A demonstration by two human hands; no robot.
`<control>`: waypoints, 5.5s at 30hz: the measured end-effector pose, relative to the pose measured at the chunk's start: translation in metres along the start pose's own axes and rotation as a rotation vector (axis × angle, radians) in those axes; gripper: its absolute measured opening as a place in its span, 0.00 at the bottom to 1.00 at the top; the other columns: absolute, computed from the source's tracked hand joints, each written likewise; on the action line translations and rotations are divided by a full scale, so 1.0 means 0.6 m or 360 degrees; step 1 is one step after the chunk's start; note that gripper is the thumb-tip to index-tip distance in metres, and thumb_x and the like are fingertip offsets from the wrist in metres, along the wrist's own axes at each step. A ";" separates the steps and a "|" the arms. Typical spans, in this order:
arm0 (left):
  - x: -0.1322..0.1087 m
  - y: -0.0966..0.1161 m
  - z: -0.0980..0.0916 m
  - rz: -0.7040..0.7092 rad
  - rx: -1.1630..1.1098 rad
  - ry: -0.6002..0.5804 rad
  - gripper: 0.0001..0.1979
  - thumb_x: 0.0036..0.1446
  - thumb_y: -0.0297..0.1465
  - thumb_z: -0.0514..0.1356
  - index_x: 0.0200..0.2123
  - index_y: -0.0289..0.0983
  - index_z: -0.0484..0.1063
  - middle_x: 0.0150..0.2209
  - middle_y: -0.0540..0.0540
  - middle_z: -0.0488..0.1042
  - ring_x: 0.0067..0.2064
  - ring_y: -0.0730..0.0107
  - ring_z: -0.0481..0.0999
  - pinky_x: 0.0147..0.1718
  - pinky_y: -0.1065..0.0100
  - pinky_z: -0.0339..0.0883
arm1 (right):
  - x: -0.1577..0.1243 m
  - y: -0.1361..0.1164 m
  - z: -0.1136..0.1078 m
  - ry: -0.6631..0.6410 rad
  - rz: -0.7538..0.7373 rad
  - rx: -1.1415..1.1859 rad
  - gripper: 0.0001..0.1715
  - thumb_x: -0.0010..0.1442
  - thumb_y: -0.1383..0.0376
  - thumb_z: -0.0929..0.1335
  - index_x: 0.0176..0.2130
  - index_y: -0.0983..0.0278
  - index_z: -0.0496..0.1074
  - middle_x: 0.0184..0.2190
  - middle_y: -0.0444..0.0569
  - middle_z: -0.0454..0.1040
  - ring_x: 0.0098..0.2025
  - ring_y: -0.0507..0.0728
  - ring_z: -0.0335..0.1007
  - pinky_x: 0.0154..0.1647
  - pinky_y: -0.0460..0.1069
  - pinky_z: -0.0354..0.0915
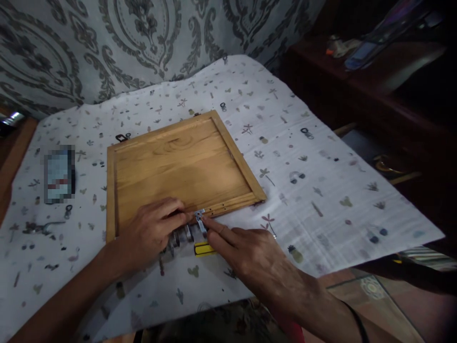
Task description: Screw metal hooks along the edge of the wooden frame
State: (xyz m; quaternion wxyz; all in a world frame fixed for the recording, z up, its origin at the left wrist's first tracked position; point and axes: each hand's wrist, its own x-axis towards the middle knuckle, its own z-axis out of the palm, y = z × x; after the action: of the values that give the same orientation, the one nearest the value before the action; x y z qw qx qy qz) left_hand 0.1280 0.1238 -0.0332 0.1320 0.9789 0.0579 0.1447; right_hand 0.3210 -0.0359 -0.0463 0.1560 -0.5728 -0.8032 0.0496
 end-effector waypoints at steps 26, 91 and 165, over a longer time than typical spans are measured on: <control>0.032 0.010 0.003 -0.0925 -0.0755 0.0090 0.10 0.65 0.34 0.60 0.31 0.36 0.75 0.25 0.52 0.74 0.26 0.76 0.70 0.26 0.75 0.63 | 0.001 -0.009 0.013 0.0070 -0.0007 -0.0058 0.28 0.57 0.82 0.62 0.53 0.65 0.72 0.61 0.54 0.76 0.28 0.53 0.75 0.23 0.50 0.68; 0.042 -0.004 0.018 -0.0145 -0.0577 -0.0001 0.08 0.68 0.23 0.58 0.34 0.34 0.74 0.34 0.47 0.76 0.35 0.72 0.75 0.35 0.72 0.68 | 0.004 0.001 -0.006 -0.0070 -0.0031 -0.0004 0.20 0.57 0.81 0.65 0.46 0.64 0.72 0.61 0.52 0.76 0.27 0.53 0.73 0.21 0.51 0.63; -0.013 -0.007 -0.008 0.0075 0.0054 -0.0243 0.18 0.73 0.27 0.47 0.53 0.34 0.76 0.43 0.39 0.79 0.42 0.60 0.78 0.42 0.59 0.74 | -0.001 0.017 0.003 -0.0047 0.0163 0.0368 0.31 0.62 0.80 0.62 0.61 0.63 0.68 0.44 0.50 0.83 0.37 0.54 0.81 0.37 0.46 0.74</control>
State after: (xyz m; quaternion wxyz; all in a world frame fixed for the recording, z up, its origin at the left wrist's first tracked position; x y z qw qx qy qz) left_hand 0.1186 0.1280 -0.0319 0.1160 0.9903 0.0272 0.0716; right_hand 0.3296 -0.0328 -0.0506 0.2065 -0.5903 -0.7641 0.1582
